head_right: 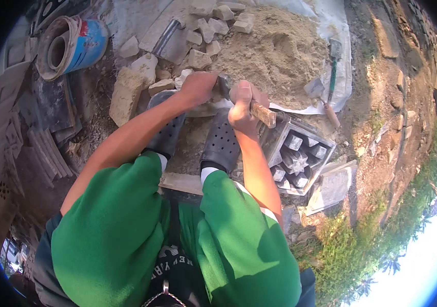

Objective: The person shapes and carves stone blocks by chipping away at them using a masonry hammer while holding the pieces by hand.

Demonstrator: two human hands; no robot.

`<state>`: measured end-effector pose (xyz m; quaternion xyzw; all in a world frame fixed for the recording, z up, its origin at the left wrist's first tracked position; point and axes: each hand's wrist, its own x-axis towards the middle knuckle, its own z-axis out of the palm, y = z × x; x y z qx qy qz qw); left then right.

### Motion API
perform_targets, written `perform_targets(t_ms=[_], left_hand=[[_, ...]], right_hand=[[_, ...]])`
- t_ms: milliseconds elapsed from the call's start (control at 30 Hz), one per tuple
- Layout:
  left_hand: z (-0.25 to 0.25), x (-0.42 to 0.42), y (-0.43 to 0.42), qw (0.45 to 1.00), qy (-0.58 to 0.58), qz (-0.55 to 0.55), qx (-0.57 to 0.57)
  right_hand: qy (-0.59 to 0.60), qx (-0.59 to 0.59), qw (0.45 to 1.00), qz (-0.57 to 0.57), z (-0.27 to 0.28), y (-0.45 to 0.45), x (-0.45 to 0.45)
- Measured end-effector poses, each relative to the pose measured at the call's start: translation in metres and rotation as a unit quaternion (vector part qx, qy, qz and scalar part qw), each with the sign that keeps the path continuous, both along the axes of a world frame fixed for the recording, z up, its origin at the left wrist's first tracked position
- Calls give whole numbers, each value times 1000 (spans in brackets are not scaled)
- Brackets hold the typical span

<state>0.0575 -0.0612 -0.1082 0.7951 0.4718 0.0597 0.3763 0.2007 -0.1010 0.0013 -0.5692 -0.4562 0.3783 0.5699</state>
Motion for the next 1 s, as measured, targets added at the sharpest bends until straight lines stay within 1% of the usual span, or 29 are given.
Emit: perform_targets(t_ms=[33,67,133,167,200,233,267,300,333,400,467,533,567,600,667,767,833,900,933,1000], left_hand=[[0,-2,-1,1000,-1,0,1],[-1,0,2,1000,-2,5,5],[0,1,0,1000,11,5,-9],[0,0,5,1000,25,7,-17],[-2,-1,6,999,26,6,-17],[-4,-1,4,1000,16,0,-17],[-7,0,4,1000,3,-5,-12],[-9,2,4,1000,2,-5,-13],[-11,4,3,1000,-2,1,-7],[-11,4,1,1000,-5,5,-1],[-1,4,2,999,-47,26,9],[6,3,5,998,-54,40,-8],[7,3,5,996,-63,54,-27],[7,4,4,996,-65,51,-26],[7,2,6,995,-70,60,-32],[8,-1,8,992,-88,76,-43],[3,-2,6,991,-92,85,-43],[3,-2,7,990,-99,91,-38],[3,-1,7,990,-98,92,-39],[4,-1,8,990,-98,90,-41]], right_hand=[[11,-24,1000,3,-5,2,-2],[8,-19,1000,6,-7,10,2],[177,-22,983,-47,6,24,-2],[203,-26,977,-58,21,29,4],[184,11,981,-55,35,34,9],[176,7,981,-79,56,39,14],[138,25,987,-84,72,44,22],[120,21,987,-107,89,52,26],[75,44,986,-142,95,61,31],[149,73,979,-122,94,73,48],[115,89,982,-124,74,85,53],[120,109,985,-55,35,92,56],[40,134,989,-47,-4,97,56],[61,83,992,-72,-6,96,50],[29,70,996,-45,-2,100,49],[30,65,995,-69,29,93,44],[62,66,994,-53,68,89,43],[113,87,989,-32,88,90,41],[112,87,989,-33,85,90,39],[75,85,992,-59,67,96,32]])
